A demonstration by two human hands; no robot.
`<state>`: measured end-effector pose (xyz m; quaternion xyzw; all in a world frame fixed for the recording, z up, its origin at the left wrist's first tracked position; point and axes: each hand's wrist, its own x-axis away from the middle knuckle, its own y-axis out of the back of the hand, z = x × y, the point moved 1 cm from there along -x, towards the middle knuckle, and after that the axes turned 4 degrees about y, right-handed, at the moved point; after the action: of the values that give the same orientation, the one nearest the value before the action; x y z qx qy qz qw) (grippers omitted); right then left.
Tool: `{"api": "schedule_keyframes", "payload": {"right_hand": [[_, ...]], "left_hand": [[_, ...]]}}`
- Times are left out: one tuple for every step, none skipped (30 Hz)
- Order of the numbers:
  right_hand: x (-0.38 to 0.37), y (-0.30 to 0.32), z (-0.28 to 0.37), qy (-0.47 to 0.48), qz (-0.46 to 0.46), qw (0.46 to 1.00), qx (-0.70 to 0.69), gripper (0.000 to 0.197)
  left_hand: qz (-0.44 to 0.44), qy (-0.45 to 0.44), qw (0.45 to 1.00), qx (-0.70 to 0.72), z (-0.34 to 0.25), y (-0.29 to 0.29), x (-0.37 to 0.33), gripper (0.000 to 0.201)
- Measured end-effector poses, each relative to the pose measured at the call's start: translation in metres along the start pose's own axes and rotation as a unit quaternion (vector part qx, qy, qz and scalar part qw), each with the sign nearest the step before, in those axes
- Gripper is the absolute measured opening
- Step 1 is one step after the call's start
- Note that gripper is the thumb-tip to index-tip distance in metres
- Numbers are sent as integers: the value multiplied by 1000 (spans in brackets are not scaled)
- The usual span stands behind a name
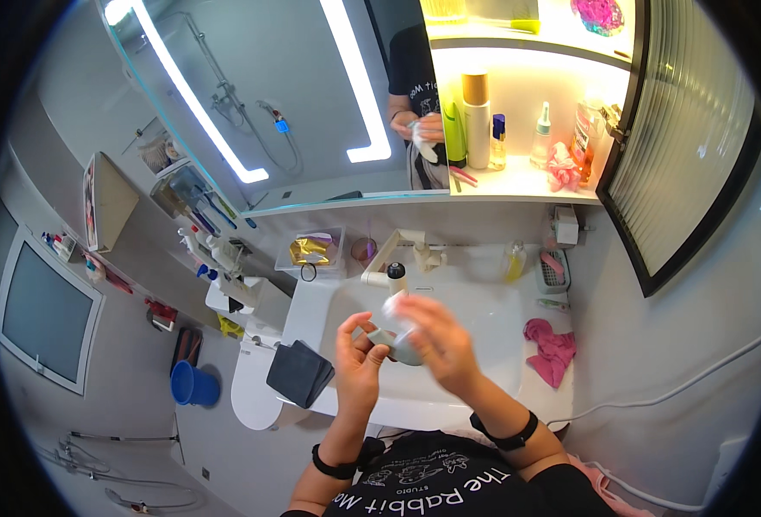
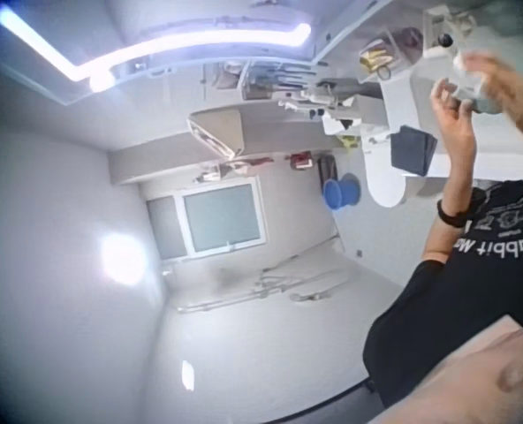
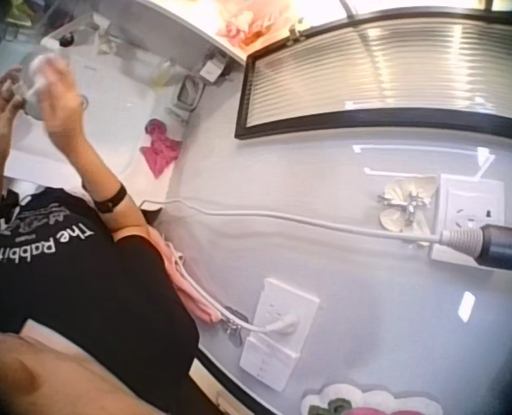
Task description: Cleaning various toiletry bottles with a cloth.
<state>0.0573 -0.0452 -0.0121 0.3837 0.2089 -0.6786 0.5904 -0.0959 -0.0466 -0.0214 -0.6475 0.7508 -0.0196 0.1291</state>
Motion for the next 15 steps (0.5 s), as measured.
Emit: {"api": "schedule_keyframes", "payload": {"right_hand": [[6,-12,6,-15,60,997,-38,36],[10,-21,12,-60,44,995,-71,40],[12,-23,10,-33,39,997,-53,42],[12,-25,8,-6,33,999,-35,44],[9,-24,7,-4,33,999,-37,44],[7,-22,7,22,40,999,-17,44],[6,-21,7,47,48,998,4,45],[7,-21,9,48,49,998,4,45],[5,-20,12,63,45,997,24,44],[4,-19,14,78,41,995,45,44],[4,-18,14,81,43,995,44,44],[5,-18,14,84,44,993,70,38],[8,-17,15,86,45,991,96,32],[11,-14,17,90,47,990,98,32],[15,-12,18,48,77,987,133,27]], "left_hand": [[1,-3,1000,-15,-4,-5,0,49],[2,-3,1000,-18,-6,-5,0,49],[-16,5,1000,-24,-8,-3,0,50],[-34,12,999,-30,-10,-2,1,51],[-43,12,999,-21,-11,-2,0,51],[-45,12,999,-22,-10,-2,1,51],[-53,3,999,-5,-9,-2,1,50],[-61,-5,998,12,-8,-2,2,49],[-63,-8,998,13,-9,-3,2,49],[-72,-4,997,17,-10,-3,3,47],[-81,-1,996,22,-10,-4,4,46],[-81,-4,996,24,-10,-5,5,46],[-89,3,996,21,-9,-6,7,41],[-98,10,995,19,-7,-6,8,37],[-99,6,995,21,-7,-4,9,37]]}}
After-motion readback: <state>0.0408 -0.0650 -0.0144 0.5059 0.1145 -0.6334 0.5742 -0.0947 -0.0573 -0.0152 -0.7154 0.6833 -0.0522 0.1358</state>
